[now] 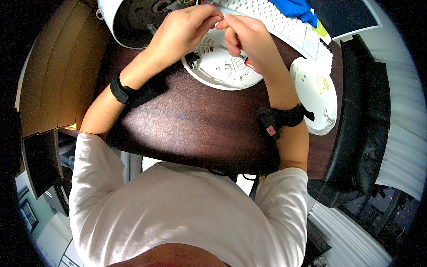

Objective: The person uses a screwdriver to tighten screws on the internal wiring of a disassembled white ceiling light fixture. They manipulate red and white wires and secure components within the fixture's housing on a wooden desk.

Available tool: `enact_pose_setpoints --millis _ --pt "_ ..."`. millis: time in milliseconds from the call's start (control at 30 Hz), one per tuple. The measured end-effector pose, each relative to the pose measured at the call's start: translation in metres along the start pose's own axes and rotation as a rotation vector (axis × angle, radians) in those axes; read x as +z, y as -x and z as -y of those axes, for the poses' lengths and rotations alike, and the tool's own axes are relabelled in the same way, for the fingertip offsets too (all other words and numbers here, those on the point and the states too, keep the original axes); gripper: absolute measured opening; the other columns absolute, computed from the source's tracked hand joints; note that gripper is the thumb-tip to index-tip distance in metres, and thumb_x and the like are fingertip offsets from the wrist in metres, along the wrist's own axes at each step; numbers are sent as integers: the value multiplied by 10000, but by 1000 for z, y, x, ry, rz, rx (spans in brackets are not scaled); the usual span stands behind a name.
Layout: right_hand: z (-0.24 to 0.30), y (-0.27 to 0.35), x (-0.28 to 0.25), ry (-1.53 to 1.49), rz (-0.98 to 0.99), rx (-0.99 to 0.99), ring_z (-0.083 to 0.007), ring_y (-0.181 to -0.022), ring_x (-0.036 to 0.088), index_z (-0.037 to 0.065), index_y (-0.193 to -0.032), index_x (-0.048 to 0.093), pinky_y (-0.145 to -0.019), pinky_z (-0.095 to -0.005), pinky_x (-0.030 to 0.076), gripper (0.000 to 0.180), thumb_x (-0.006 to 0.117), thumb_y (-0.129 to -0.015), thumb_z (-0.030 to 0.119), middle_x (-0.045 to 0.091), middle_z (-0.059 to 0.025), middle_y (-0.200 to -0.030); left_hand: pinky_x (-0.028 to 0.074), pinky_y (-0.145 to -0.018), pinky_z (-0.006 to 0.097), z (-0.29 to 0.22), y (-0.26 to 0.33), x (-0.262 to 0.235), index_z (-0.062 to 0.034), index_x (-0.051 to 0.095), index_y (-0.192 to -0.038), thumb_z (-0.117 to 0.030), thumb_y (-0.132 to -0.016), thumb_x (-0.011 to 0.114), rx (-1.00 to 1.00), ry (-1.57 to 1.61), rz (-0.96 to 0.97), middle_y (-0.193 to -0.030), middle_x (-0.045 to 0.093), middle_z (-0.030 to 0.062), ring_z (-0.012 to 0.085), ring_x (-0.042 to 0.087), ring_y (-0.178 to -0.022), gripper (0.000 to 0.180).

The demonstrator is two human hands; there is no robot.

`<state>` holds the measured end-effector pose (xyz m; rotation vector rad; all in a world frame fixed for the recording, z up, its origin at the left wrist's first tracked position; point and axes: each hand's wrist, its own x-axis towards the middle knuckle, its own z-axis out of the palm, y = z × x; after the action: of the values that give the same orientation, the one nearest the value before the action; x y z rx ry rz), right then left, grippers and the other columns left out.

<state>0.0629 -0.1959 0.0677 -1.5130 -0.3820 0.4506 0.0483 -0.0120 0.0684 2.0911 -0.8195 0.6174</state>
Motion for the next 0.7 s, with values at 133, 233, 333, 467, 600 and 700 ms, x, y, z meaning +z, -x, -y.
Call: enact_pose_setpoints --millis 133,233,333,467,600,700 --pt "-3 -2 -2 133 -86 -98 -50 -471 375 -16 -892 608 -443 -208 295 245 466 -939 178 422 36 -546 469 -585 412 0 -1 1 -1 552 -826 -82 -861 543 -44 13 -11 -723 583 192 365 595 -663 89" --pt "-10 -4 -3 183 -137 -140 -25 -478 378 3 -858 624 -430 -189 284 175 511 -908 127 445 51 -554 468 -584 412 1 -2 0 9 559 -811 -81 -859 547 -52 16 -28 -713 581 198 365 597 -654 102" --pt "-9 -3 5 451 -250 -371 -2 -496 391 16 -848 631 -427 -172 284 112 548 -882 82 479 59 -582 468 -580 413 0 -3 -1 16 563 -810 -80 -857 550 -69 28 -13 -710 580 204 368 597 -651 107" --pt "-13 -4 0 323 -230 -326 2 -510 413 20 -852 638 -442 -165 309 99 553 -874 66 508 54 -602 466 -559 394 -2 -6 -4 20 568 -826 -74 -854 549 -88 66 22 -699 580 192 337 603 -635 100" --pt "-16 -5 2 378 -264 -357 1 -513 424 22 -856 640 -446 -162 322 103 554 -876 75 520 50 -609 474 -575 383 9 0 4 -25 607 -907 -158 -875 578 -110 -96 84 -739 600 174 335 597 -642 139" --pt "-14 -4 5 432 -305 -364 1 -515 437 19 -855 634 -448 -163 334 91 570 -873 80 531 44 -607 464 -560 381 10 0 6 -14 612 -895 -171 -877 574 -45 -92 49 -707 586 191 339 591 -623 163"
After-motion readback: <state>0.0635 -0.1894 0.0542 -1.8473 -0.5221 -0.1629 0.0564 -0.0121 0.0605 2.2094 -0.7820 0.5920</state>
